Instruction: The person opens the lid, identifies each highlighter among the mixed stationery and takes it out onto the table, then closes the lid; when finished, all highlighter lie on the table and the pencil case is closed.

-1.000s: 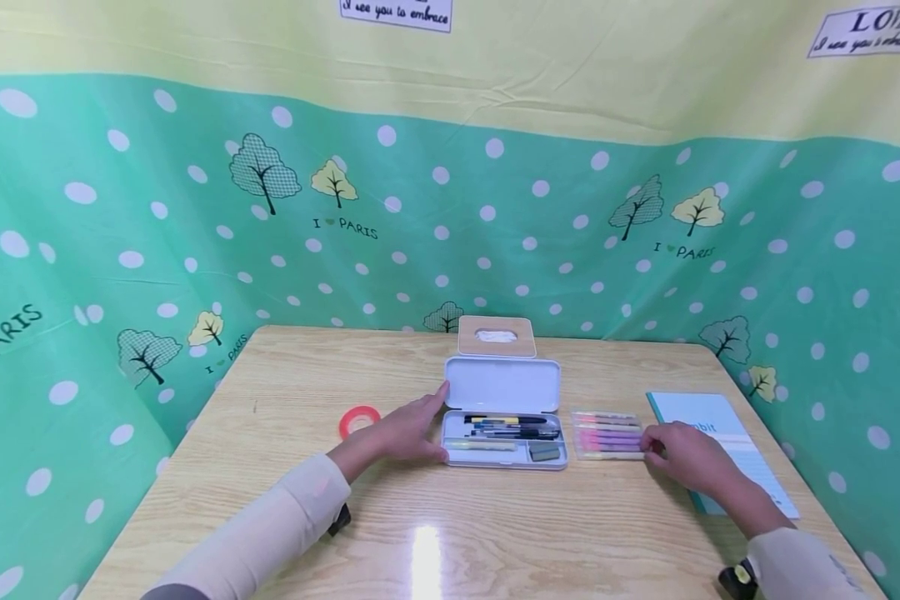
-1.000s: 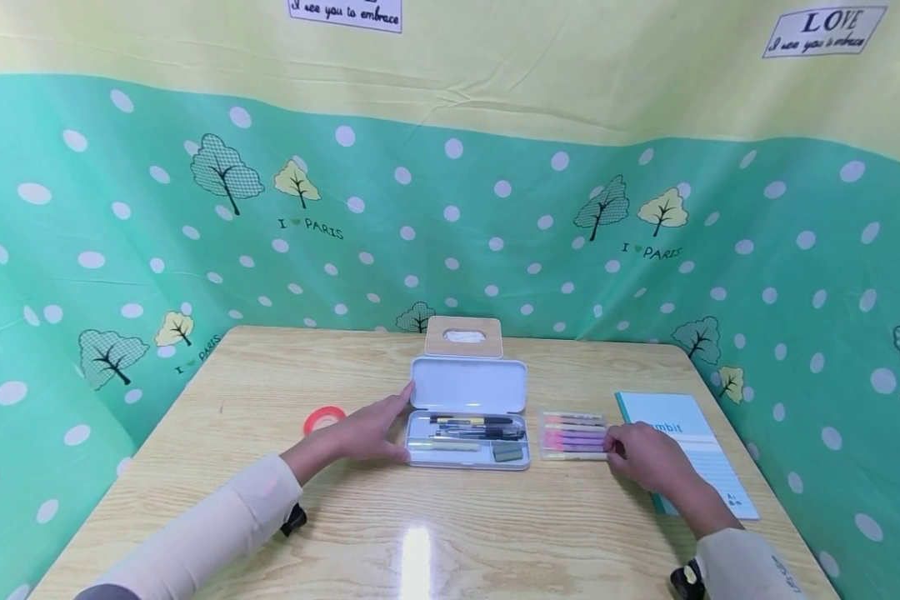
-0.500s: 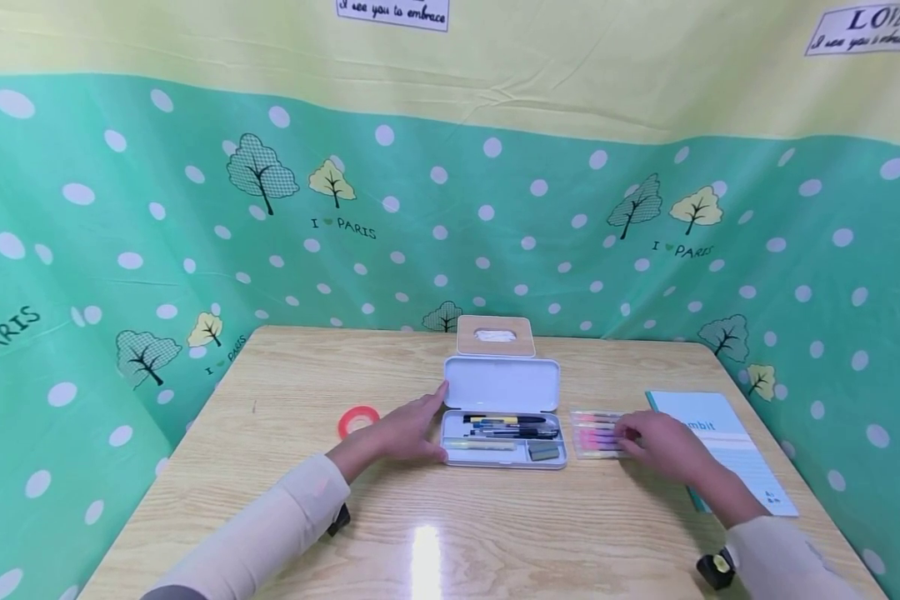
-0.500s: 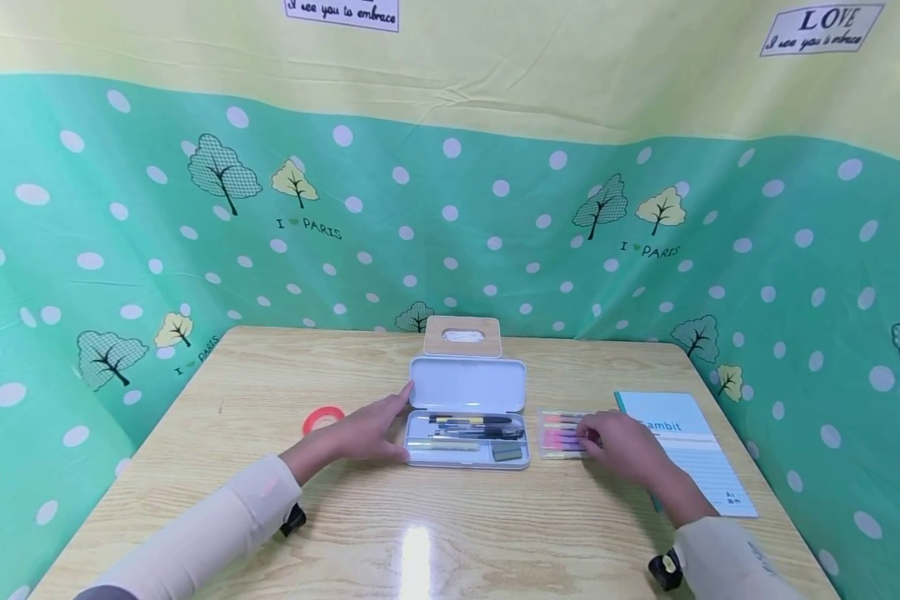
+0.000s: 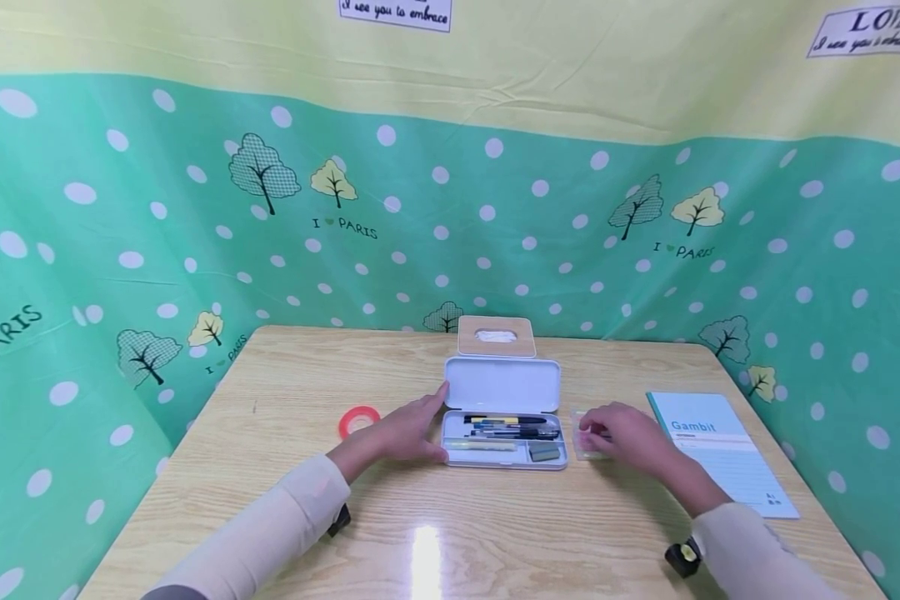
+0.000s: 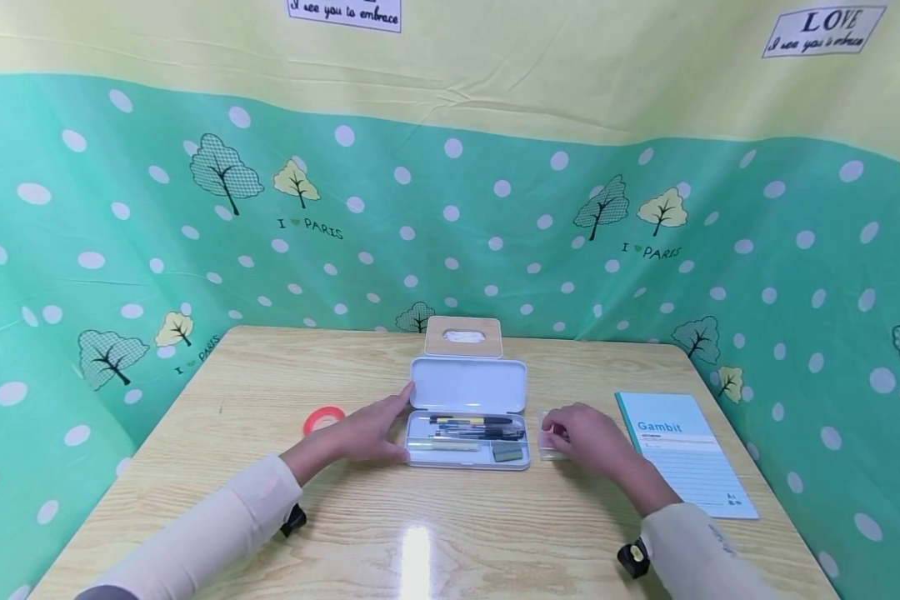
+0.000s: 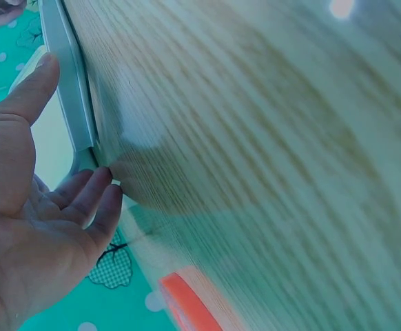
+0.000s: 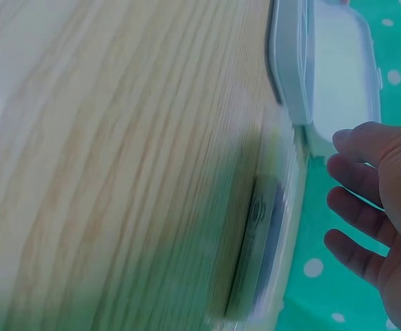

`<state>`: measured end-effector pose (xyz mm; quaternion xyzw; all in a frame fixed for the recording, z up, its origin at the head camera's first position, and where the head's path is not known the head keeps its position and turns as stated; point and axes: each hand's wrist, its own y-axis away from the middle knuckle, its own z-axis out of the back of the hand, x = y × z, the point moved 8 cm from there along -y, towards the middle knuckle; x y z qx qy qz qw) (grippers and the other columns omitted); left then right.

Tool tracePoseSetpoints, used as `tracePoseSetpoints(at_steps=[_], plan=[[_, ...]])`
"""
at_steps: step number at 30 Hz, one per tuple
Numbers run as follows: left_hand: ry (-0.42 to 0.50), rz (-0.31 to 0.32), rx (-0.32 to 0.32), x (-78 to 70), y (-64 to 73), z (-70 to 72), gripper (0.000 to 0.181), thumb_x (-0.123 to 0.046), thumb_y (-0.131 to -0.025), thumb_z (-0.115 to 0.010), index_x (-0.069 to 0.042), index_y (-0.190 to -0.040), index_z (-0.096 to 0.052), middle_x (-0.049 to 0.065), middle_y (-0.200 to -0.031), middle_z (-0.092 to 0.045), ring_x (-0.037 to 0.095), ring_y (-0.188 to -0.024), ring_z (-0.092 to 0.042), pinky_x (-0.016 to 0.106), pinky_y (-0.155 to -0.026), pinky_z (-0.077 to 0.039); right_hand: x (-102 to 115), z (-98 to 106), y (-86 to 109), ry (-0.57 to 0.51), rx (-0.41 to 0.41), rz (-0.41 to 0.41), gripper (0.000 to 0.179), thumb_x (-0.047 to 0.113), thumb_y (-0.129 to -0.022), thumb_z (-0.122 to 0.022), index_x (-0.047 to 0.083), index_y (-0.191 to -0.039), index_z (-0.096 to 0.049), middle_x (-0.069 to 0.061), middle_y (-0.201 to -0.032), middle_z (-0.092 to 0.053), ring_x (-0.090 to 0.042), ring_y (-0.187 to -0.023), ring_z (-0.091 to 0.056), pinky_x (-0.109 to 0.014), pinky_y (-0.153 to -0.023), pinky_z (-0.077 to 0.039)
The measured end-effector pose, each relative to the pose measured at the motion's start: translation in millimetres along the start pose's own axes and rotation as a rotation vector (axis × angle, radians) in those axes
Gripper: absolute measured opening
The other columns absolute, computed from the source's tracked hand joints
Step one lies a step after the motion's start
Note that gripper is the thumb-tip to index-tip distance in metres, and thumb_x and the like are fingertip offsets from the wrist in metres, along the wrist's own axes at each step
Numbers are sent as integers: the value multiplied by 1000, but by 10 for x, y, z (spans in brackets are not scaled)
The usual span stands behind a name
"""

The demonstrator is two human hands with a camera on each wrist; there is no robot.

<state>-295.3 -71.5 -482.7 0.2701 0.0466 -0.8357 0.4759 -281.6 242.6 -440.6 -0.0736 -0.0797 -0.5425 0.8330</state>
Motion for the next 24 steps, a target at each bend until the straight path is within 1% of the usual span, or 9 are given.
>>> tracePoseSetpoints(at_steps=[4, 9, 11, 17, 24], plan=[[-2, -1, -2, -2, -5, 2, 122, -48, -84, -81, -12, -165, 3, 15, -169, -25, 31, -154, -30, 44, -127, -30, 103, -20, -49, -13, 21, 6, 11, 16, -91, -75, 16, -101, -78, 7, -87, -71, -7, -78, -56, -31, -73, -56], [-3, -3, -1, 9, -16, -5, 122, -49, -84, -81, -11, -165, 3, 15, -169, -24, 31, -155, -30, 43, -127, -30, 242, -53, -105, -13, 38, 25, 12, 16, -91, -74, 17, -103, -78, 9, -86, -70, -5, -78, -56, -28, -72, -55], [-4, -1, 2, 18, -17, -9, 123, -49, -84, -81, -12, -165, 4, 14, -170, -22, 30, -155, -29, 43, -127, -30, 302, -69, -129, -17, 41, 32, 13, 16, -92, -74, 18, -103, -78, 9, -87, -70, -5, -79, -57, -29, -73, -55], [-5, -8, -2, 17, -16, -11, 124, -49, -83, -81, -12, -165, 4, 15, -170, -23, 31, -155, -29, 43, -127, -30, 471, -123, -183, -33, 55, 27, 14, 19, -92, -75, 21, -105, -78, 10, -93, -72, -7, -88, -61, -35, -85, -59], [-4, -6, -6, 10, -15, -5, 123, -49, -84, -81, -11, -165, 3, 14, -170, -22, 31, -155, -29, 43, -127, -29, 634, -229, -253, -36, 96, 12, 15, 25, -93, -75, 23, -108, -78, 10, -97, -70, -6, -88, -57, -32, -85, -57]])
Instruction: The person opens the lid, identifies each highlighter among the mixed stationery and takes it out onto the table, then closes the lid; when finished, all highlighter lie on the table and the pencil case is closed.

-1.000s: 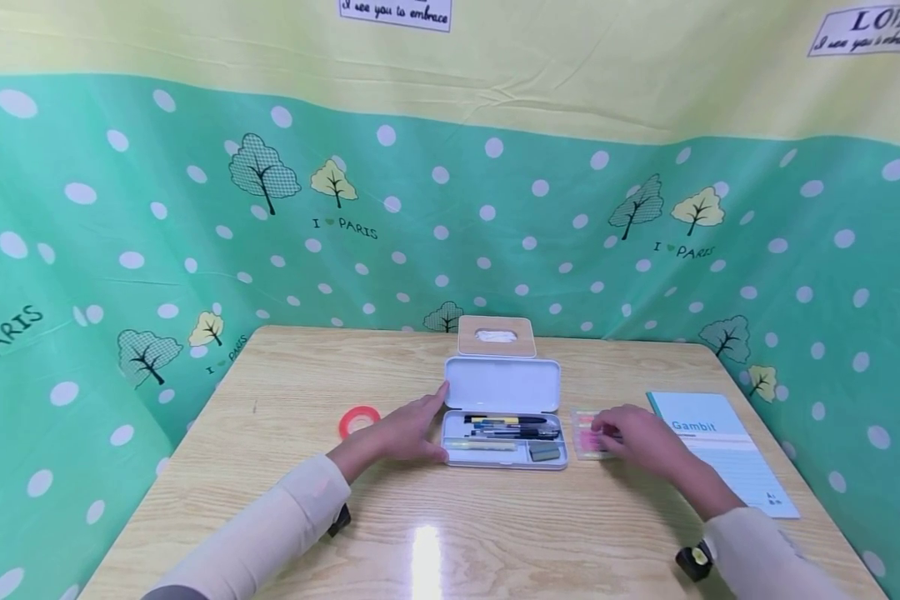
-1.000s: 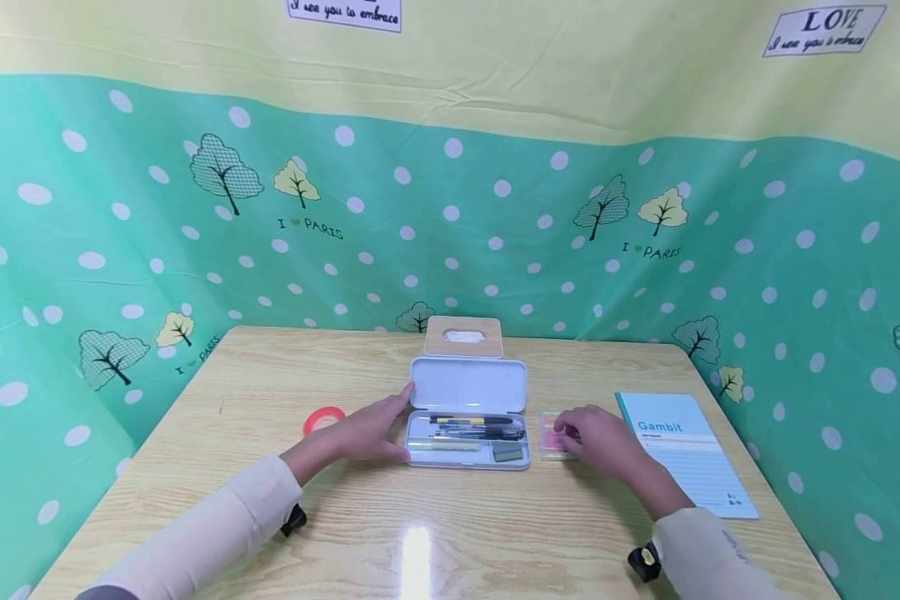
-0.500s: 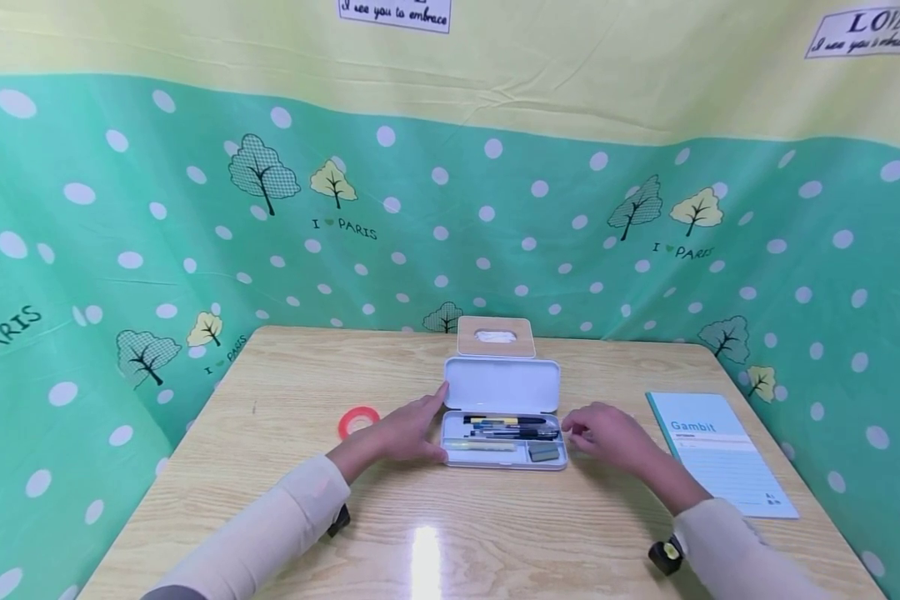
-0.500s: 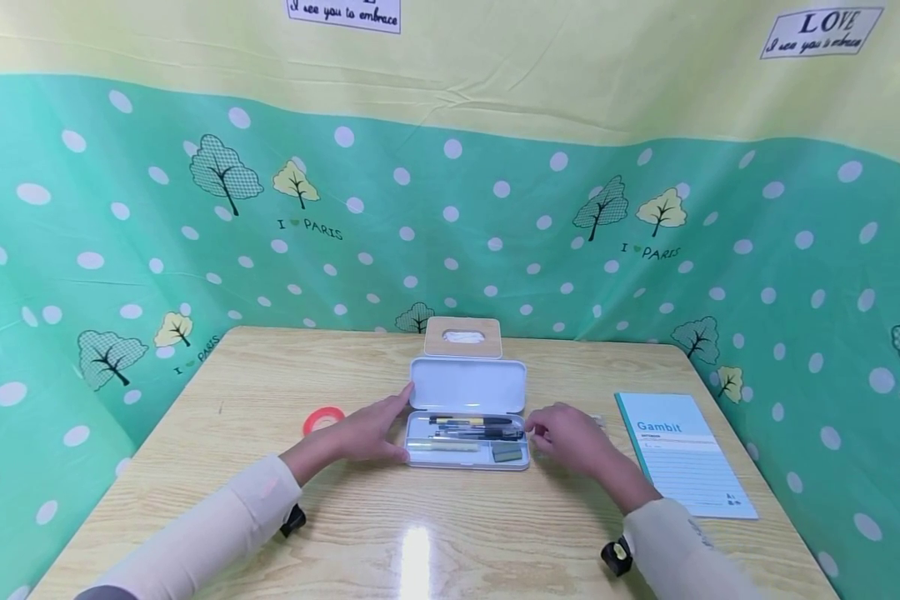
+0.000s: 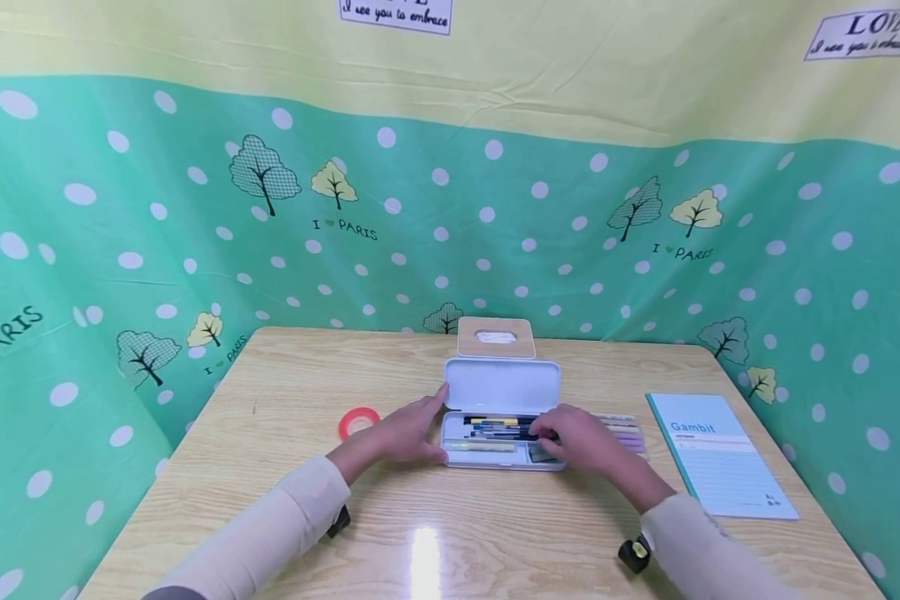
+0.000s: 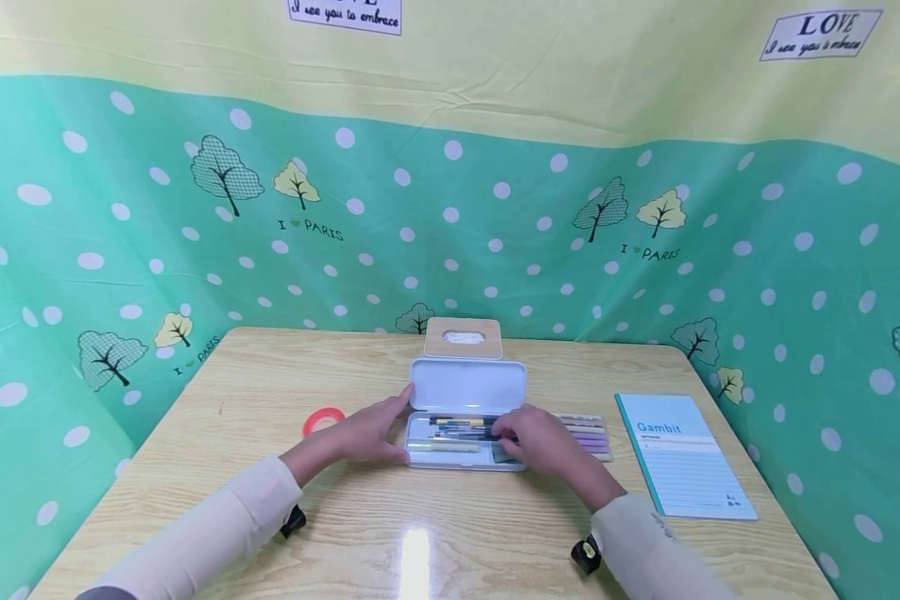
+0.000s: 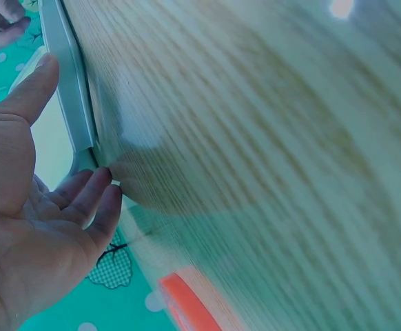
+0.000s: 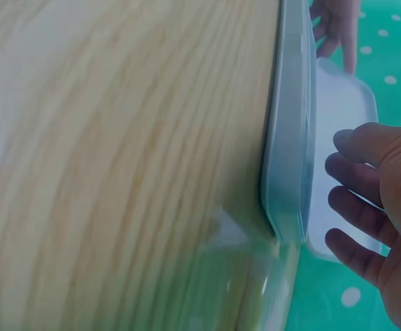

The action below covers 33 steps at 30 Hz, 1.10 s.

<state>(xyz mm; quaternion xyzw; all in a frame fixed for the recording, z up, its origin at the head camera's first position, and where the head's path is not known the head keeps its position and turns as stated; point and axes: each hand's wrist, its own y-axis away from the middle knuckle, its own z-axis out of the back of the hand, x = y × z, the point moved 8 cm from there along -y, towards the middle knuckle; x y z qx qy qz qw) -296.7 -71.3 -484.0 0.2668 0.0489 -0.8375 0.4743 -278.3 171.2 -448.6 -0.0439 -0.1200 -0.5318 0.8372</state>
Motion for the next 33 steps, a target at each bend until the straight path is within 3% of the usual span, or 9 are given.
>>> tracePoseSetpoints(at_steps=[12, 19, 27, 33], plan=[[6, 4, 2, -11, -5, -6, 123, -49, -84, -81, -12, -165, 3, 13, -170, -23, 29, -155, -29, 42, -127, -30, 186, -123, -72, 37, -1, 56, 13, 28, -93, -76, 27, -105, -79, 13, -95, -69, -4, -84, -54, -26, -77, -54], [4, 9, 3, -3, -10, -5, 123, -50, -84, -80, -13, -165, 4, 13, -170, -22, 30, -155, -28, 43, -127, -30, 266, -123, -63, 25, 11, 96, 15, 26, -93, -75, 25, -107, -78, 9, -100, -73, -9, -93, -63, -34, -87, -57], [14, 1, 1, 5, -10, -9, 124, -51, -84, -80, -13, -165, 5, 13, -170, -21, 31, -156, -27, 44, -127, -29, 299, -194, -89, 36, 47, 100, 16, 29, -94, -73, 26, -109, -77, 13, -93, -68, -4, -80, -53, -28, -75, -52], [13, -1, -3, 0, -3, -2, 123, -49, -84, -81, -12, -165, 4, 14, -170, -21, 31, -155, -28, 44, -127, -29, 336, -200, -96, 44, 28, 144, 13, 27, -94, -72, 26, -106, -77, 13, -91, -69, -4, -79, -54, -28, -74, -53]])
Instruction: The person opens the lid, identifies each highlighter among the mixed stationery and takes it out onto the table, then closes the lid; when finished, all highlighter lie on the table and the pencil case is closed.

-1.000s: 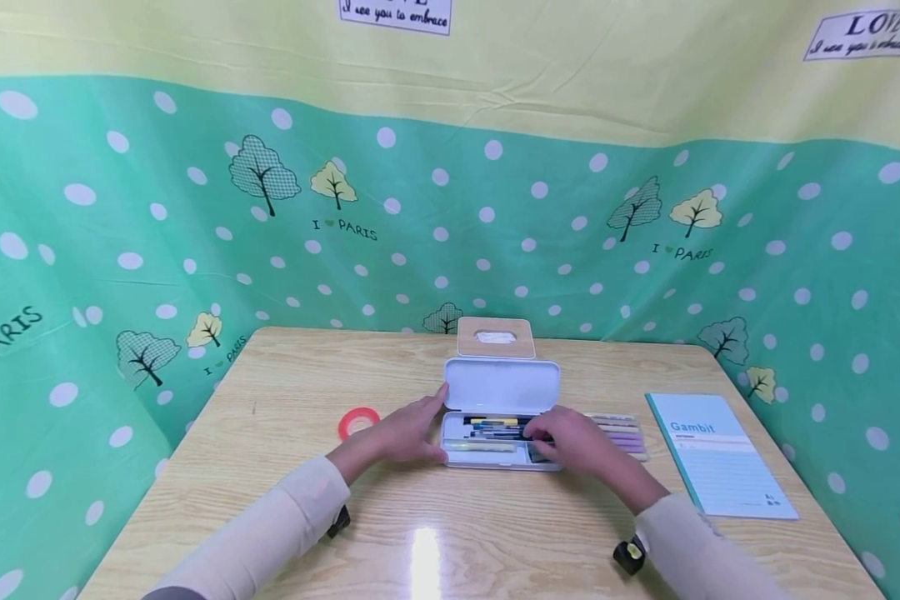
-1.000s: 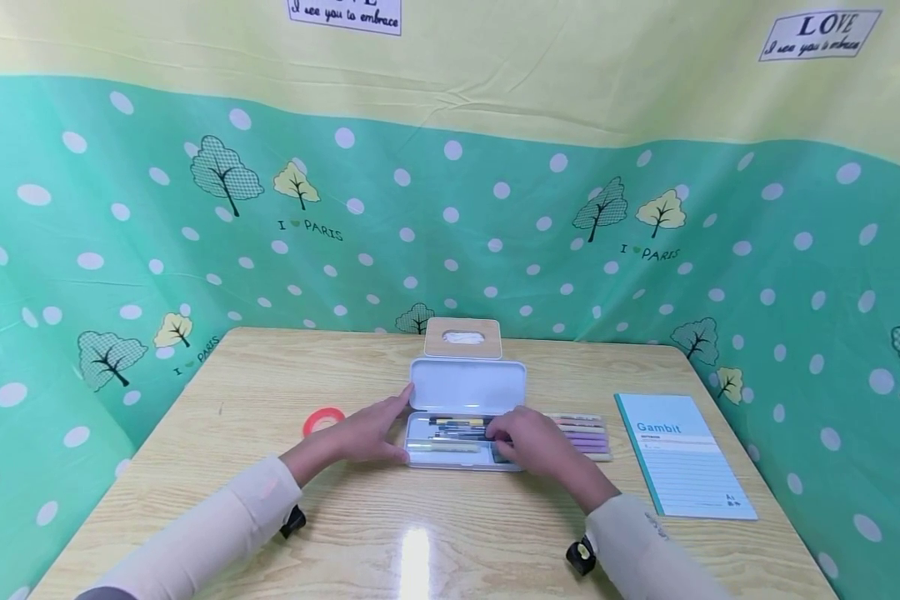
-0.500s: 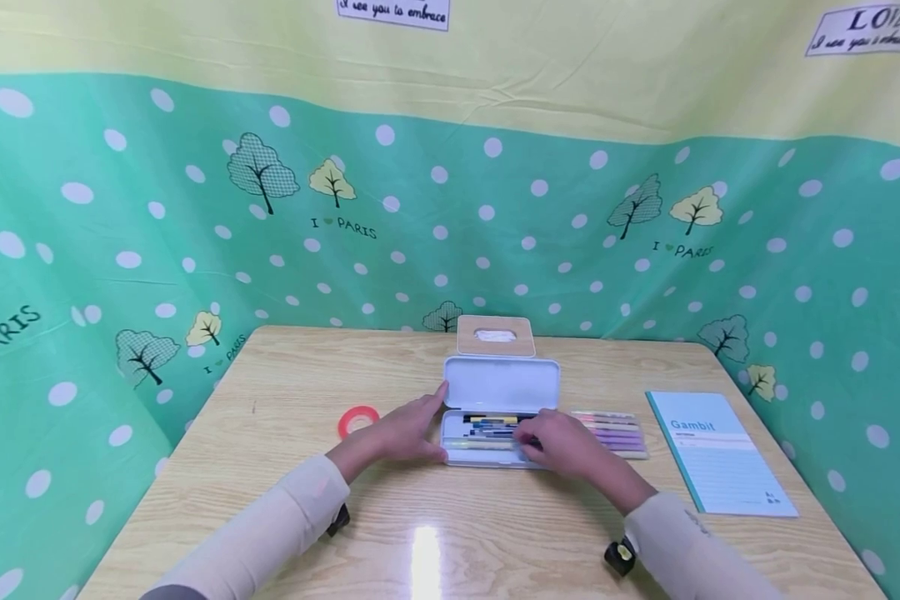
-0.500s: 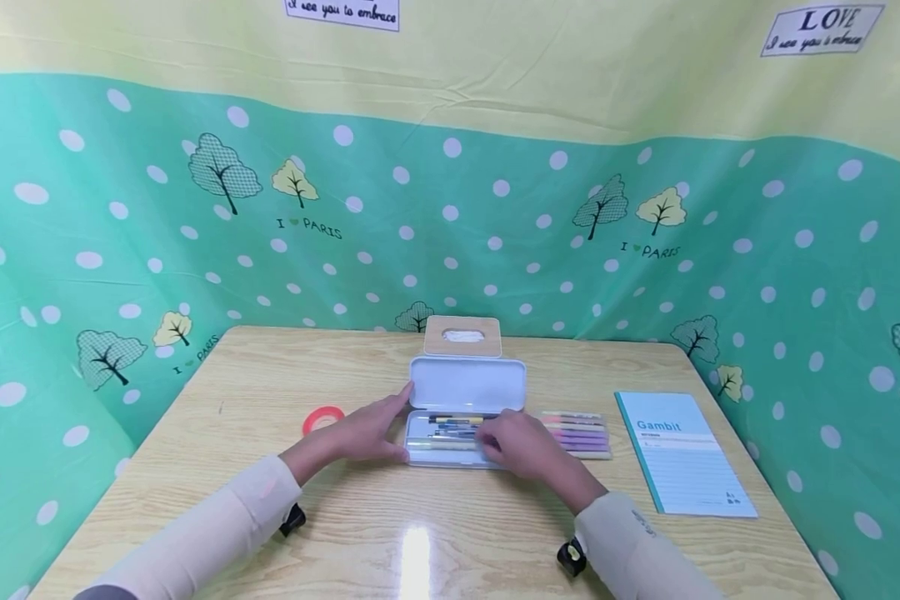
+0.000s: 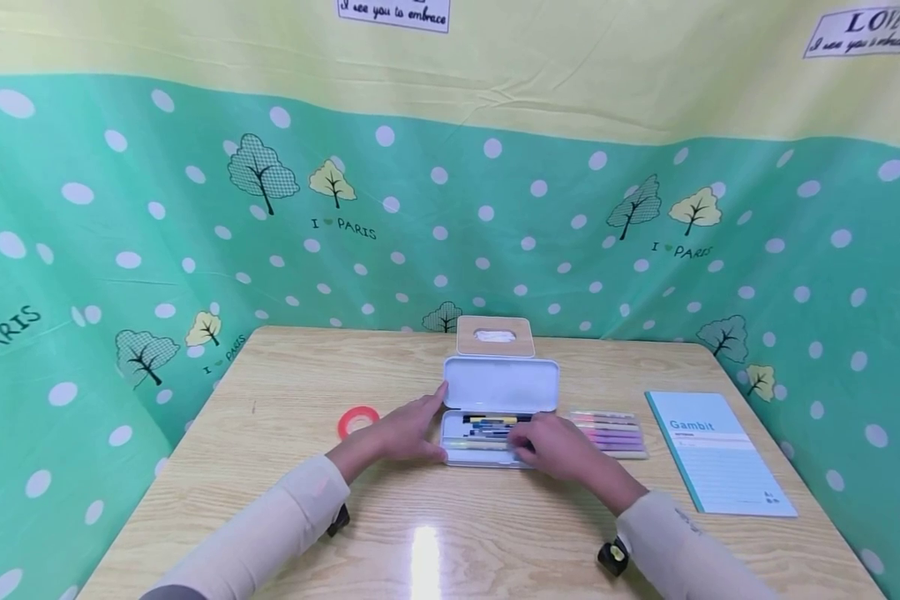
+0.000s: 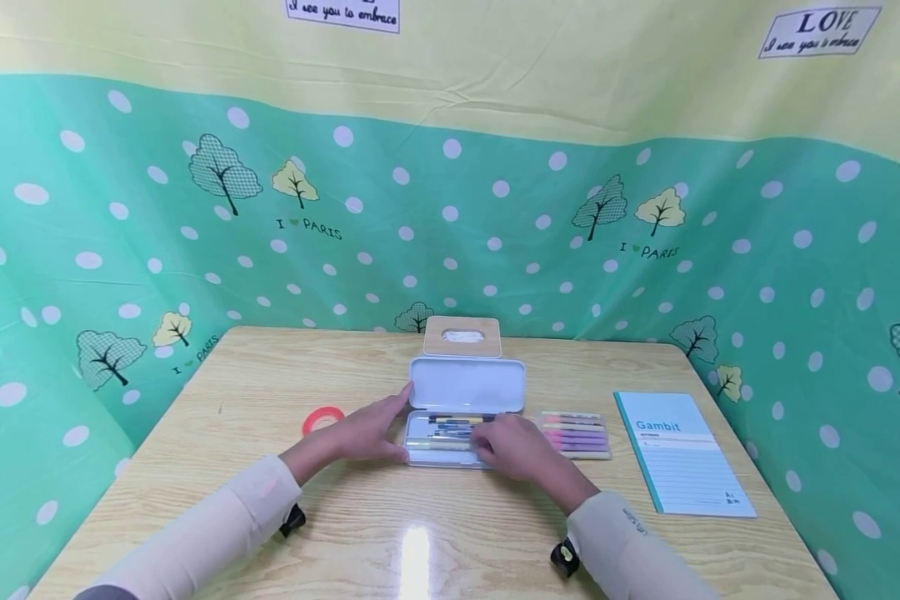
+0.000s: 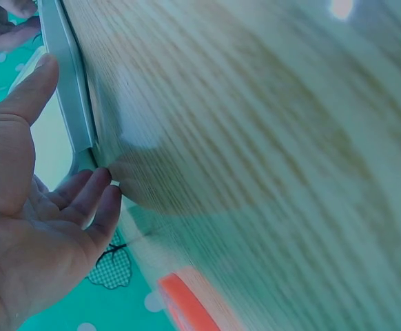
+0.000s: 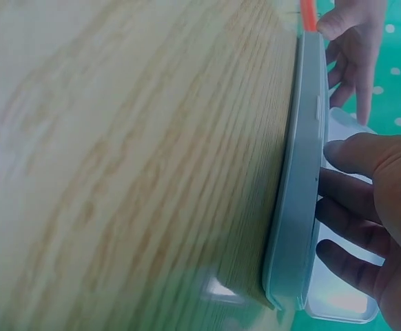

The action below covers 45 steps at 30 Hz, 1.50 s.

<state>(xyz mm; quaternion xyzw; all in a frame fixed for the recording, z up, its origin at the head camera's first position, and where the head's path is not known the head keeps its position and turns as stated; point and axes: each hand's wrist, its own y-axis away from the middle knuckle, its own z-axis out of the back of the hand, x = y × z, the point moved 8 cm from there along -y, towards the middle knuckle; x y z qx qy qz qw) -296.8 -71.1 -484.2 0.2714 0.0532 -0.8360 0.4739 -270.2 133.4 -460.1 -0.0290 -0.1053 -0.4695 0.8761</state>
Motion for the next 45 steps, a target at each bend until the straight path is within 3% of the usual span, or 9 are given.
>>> tracePoseSetpoints(at_steps=[12, 16, 21, 24, 32, 40, 45], plan=[[2, -2, 4, 21, -4, -17, 122, -51, -84, -80, -14, -165, 4, 11, -171, -20, 30, -156, -27, 44, -127, -29, 115, -24, -72, 84, -52, 131, 9, 20, -90, -78, 25, -97, -81, 10, -90, -76, -6, -81, -65, -28, -75, -58], [0, 0, 5, 23, -8, -19, 122, -51, -84, -80, -14, -165, 4, 11, -171, -21, 30, -156, -27, 44, -127, -29, 157, -25, -97, 143, -57, 164, 8, 19, -90, -78, 25, -94, -82, 11, -88, -76, -5, -75, -61, -26, -70, -55], [-7, 0, 4, 10, -8, -6, 122, -51, -84, -80, -14, -165, 4, 12, -171, -20, 30, -156, -27, 44, -127, -29, 208, 6, -101, 193, -65, 198, 7, 19, -90, -77, 25, -87, -80, 11, -78, -73, -4, -63, -47, -20, -58, -43], [-10, 4, 1, 5, -1, 9, 122, -50, -84, -80, -13, -165, 4, 12, -171, -20, 31, -156, -27, 44, -127, -29, 221, 12, -105, 213, -63, 198, 6, 20, -90, -77, 25, -88, -81, 11, -77, -72, -4, -61, -43, -19, -56, -39], [4, 5, 4, 10, 13, -7, 122, -50, -84, -80, -15, -165, 5, 12, -171, -19, 30, -156, -27, 44, -127, -29, 231, -8, -121, 204, -45, 205, 7, 20, -91, -76, 24, -90, -81, 10, -77, -72, -3, -62, -45, -20, -61, -43], [8, -3, -4, -11, 33, -4, 122, -49, -84, -81, -13, -165, 3, 14, -170, -21, 31, -155, -28, 44, -127, -29, 211, 64, -84, 181, -87, 197, 13, 15, -86, -76, 27, -84, -81, 14, -71, -66, -4, -62, -44, -21, -64, -40], [-5, -5, -7, 3, 16, -12, 123, -50, -83, -81, -13, -165, 4, 14, -170, -22, 31, -155, -29, 44, -126, -30, 173, 120, -44, 171, -111, 185, 13, 17, -84, -78, 26, -92, -82, 13, -76, -70, -3, -64, -44, -22, -66, -43]])
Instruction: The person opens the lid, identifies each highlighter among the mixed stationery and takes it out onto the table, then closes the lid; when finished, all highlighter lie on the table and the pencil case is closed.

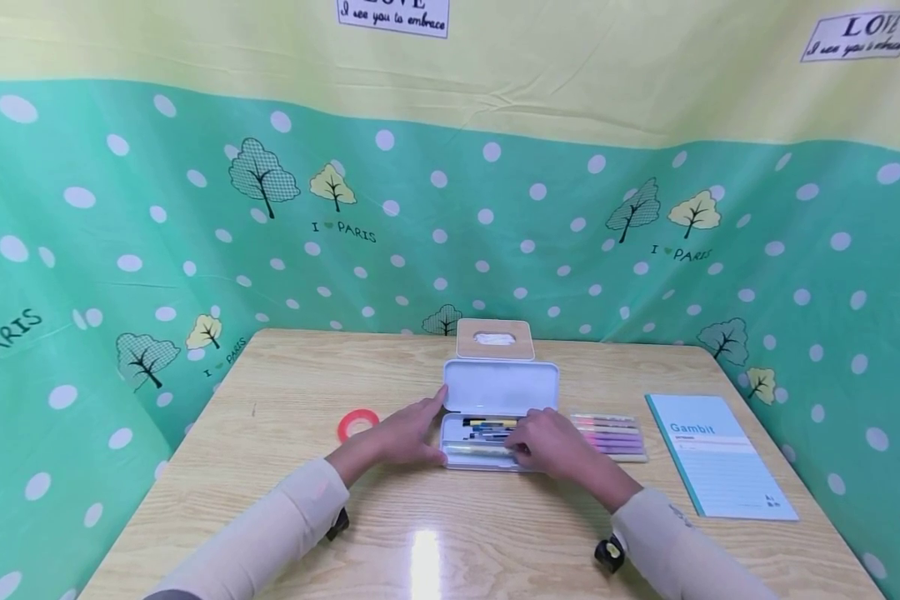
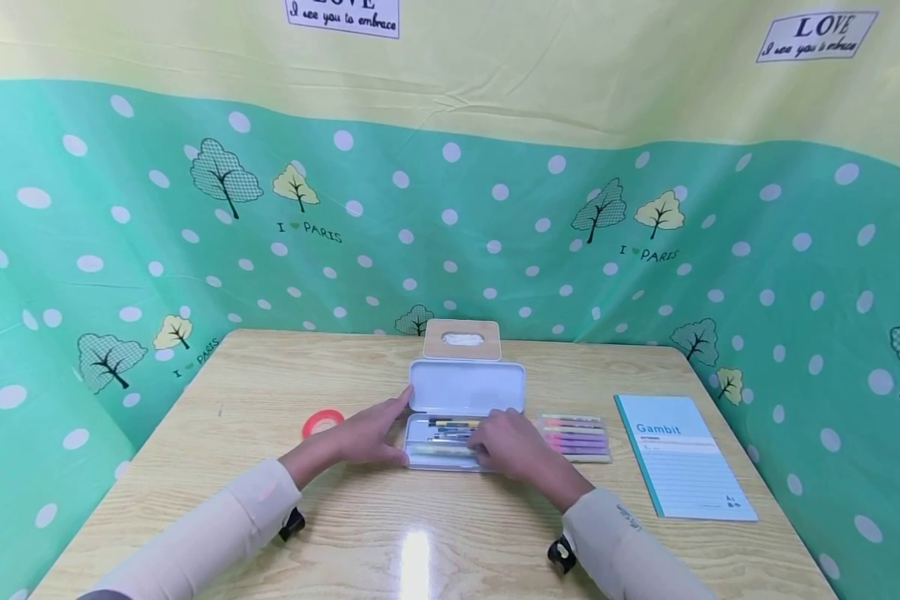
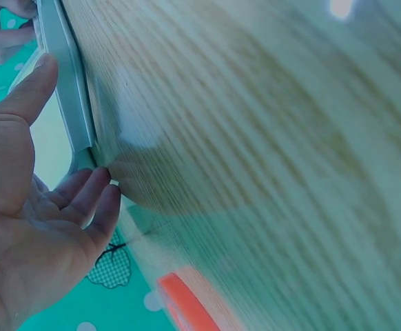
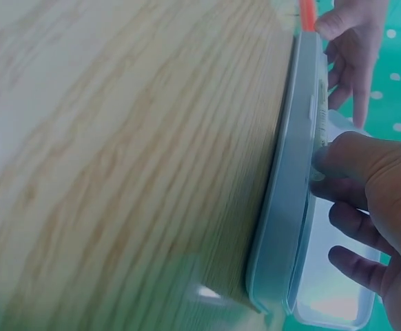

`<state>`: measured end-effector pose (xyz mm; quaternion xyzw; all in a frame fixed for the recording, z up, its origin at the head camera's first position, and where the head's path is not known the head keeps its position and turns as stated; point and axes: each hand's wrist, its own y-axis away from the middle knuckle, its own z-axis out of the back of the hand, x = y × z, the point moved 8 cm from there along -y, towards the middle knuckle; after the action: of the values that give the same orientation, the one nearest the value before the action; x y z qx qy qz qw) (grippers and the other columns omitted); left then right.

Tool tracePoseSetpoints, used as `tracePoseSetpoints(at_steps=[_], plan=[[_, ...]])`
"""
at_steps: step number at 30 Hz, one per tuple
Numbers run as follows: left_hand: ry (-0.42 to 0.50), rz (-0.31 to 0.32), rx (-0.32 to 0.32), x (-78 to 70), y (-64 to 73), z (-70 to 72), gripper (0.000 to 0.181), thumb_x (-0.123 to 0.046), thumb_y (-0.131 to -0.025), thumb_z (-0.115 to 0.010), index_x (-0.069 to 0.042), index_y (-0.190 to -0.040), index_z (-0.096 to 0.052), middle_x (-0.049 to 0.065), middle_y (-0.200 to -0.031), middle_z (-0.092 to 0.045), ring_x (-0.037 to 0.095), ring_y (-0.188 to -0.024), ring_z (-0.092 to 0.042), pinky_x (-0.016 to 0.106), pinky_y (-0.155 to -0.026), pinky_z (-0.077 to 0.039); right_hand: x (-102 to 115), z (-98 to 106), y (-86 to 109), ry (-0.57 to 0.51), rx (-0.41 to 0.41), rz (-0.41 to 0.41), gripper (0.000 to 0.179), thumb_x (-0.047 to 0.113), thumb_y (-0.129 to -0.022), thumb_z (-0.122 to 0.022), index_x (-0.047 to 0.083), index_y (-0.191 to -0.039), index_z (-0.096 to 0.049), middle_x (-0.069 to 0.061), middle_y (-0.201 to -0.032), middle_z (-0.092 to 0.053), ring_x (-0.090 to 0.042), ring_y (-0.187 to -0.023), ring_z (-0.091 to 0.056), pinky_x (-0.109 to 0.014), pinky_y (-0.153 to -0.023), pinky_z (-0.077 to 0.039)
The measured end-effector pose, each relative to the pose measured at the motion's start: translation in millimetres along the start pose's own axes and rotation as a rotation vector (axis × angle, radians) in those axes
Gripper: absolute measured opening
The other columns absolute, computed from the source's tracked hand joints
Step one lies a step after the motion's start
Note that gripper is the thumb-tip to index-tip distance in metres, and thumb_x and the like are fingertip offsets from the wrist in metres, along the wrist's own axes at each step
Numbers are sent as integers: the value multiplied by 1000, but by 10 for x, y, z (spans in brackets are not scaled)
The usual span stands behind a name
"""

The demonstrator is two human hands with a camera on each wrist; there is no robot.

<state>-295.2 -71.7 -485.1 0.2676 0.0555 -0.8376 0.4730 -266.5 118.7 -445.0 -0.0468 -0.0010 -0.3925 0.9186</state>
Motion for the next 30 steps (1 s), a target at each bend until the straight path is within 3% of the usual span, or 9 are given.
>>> tracePoseSetpoints(at_steps=[5, 17, 30], plan=[[-7, -8, -2, -2, -8, -3, 123, -50, -84, -80, -12, -165, 3, 15, -169, -23, 33, -154, -29, 45, -126, -30, -91, 44, 74, -4, -20, -30, 16, 19, -85, -80, 25, -99, -83, 11, -88, -77, -4, -71, -52, -21, -66, -47], [-12, 1, -1, -15, -2, 12, 122, -50, -84, -80, -12, -165, 3, 15, -169, -23, 33, -155, -29, 45, -126, -30, -385, 169, 302, -39, -40, -125, 17, 19, -86, -79, 24, -102, -82, 9, -96, -78, -6, -84, -62, -26, -75, -56], [-7, 6, 3, -15, 3, 15, 122, -50, -84, -80, -13, -165, 3, 13, -170, -21, 32, -155, -28, 45, -127, -29, -656, 218, 544, -29, -63, -196, 19, 19, -85, -81, 25, -103, -82, 10, -91, -77, -8, -84, -63, -24, -72, -57]])
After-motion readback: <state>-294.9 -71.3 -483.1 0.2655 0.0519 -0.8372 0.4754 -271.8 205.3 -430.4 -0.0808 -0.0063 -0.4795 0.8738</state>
